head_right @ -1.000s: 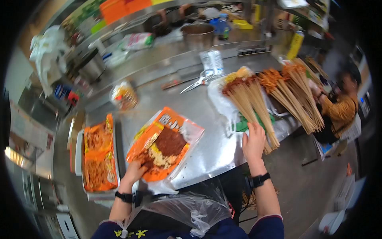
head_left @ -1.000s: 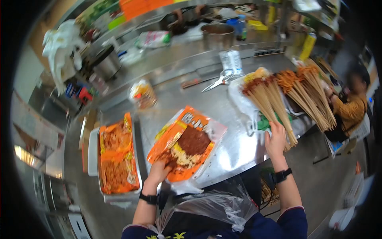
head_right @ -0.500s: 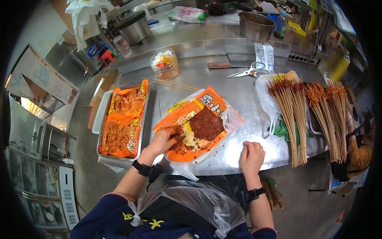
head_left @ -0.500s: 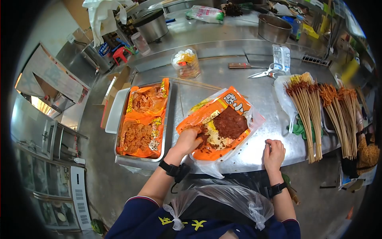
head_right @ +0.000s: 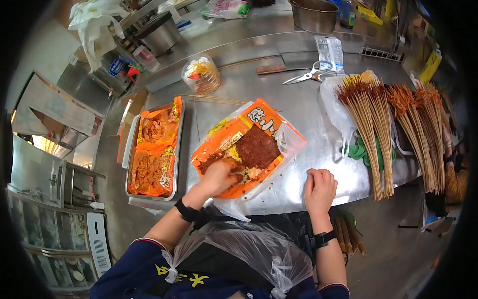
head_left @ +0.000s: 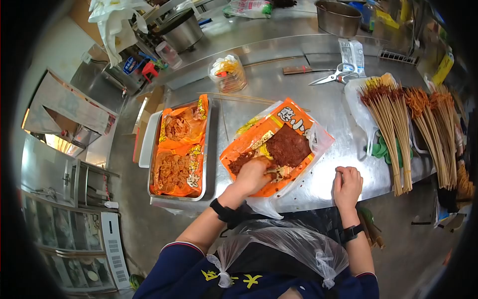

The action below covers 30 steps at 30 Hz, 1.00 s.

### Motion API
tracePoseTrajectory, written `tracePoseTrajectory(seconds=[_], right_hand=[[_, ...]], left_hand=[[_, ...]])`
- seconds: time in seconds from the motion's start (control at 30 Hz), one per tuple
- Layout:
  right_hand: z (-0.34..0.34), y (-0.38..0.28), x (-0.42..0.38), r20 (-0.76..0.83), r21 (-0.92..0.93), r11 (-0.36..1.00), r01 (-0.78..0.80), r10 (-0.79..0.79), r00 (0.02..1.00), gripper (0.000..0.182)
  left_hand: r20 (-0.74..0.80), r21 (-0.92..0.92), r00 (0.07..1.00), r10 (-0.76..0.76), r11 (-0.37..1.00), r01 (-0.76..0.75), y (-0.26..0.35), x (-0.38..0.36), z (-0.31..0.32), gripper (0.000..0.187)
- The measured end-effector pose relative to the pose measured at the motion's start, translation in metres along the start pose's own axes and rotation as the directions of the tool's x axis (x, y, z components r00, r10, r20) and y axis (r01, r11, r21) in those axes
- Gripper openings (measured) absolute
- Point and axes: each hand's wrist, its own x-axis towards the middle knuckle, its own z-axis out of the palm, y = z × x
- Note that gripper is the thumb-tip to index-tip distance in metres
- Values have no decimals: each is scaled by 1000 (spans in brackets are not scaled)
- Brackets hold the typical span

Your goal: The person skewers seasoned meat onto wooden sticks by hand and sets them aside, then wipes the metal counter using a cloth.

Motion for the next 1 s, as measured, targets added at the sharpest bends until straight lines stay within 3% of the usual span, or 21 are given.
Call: tracePoseTrajectory(seconds=[0.03,0.1,0.17,0.2,0.33,0.4,0.43,0.53,0.63,0.7,0.77,0.8,0.83,0.87,0.9,0.97,1.0], right_hand=[[0,0,0,0,4,1000,-5,5,1000,12],[-1,0,1,-2,9,1000,-2,2,1000,11],[-1,2,1,-7,14,1000,-1,1,1000,11],[0,2,0,-13,23,1000,4,-4,1000,11],[-1,4,-1,-17,22,1000,7,-7,1000,11],[0,3,0,-23,23,1000,7,-6,1000,11],[0,2,0,-21,32,999,9,-8,1000,11],[0,3,-1,-18,22,1000,15,-14,1000,11],[1,4,-1,-26,9,1000,24,-24,999,11],[3,4,-1,-9,7,1000,11,-11,1000,11],[2,3,-4,17,0,1000,-6,6,1000,11],[1,3,-4,14,6,1000,-3,3,1000,11],[1,2,-2,1,15,1000,1,-1,1000,11],[2,2,-2,2,13,1000,-9,9,1000,10],[2,1,-1,2,13,1000,-7,7,1000,10],[1,1,-1,12,24,1000,-18,17,1000,10],[0,2,-2,14,20,1000,-20,20,1000,10]], left_hand=[[-12,53,996,90,995,-89,2,1,9,26],[-20,73,991,129,989,-127,10,6,20,24],[89,176,994,62,981,-77,25,8,26,19],[87,166,996,-2,986,-12,29,9,31,15],[116,256,993,-19,967,-11,22,3,19,13],[-66,436,996,65,900,-30,10,-4,2,12],[3,414,982,-186,894,169,2,-3,-3,13],[41,384,977,-207,906,176,-6,-7,-17,13],[-18,264,985,-170,950,169,7,-10,-20,13],[-12,262,997,80,962,-74,13,-7,-11,16],[72,211,997,17,977,-32,17,-5,7,21],[81,207,995,65,975,-80,26,-2,9,24],[86,209,989,119,969,-135,32,3,11,27],[-65,192,940,335,928,-318,31,6,19,22],[-67,192,940,336,928,-318,36,8,21,22],[190,177,977,97,975,-131,49,9,22,23],[227,187,971,79,974,-124,48,11,25,22]])
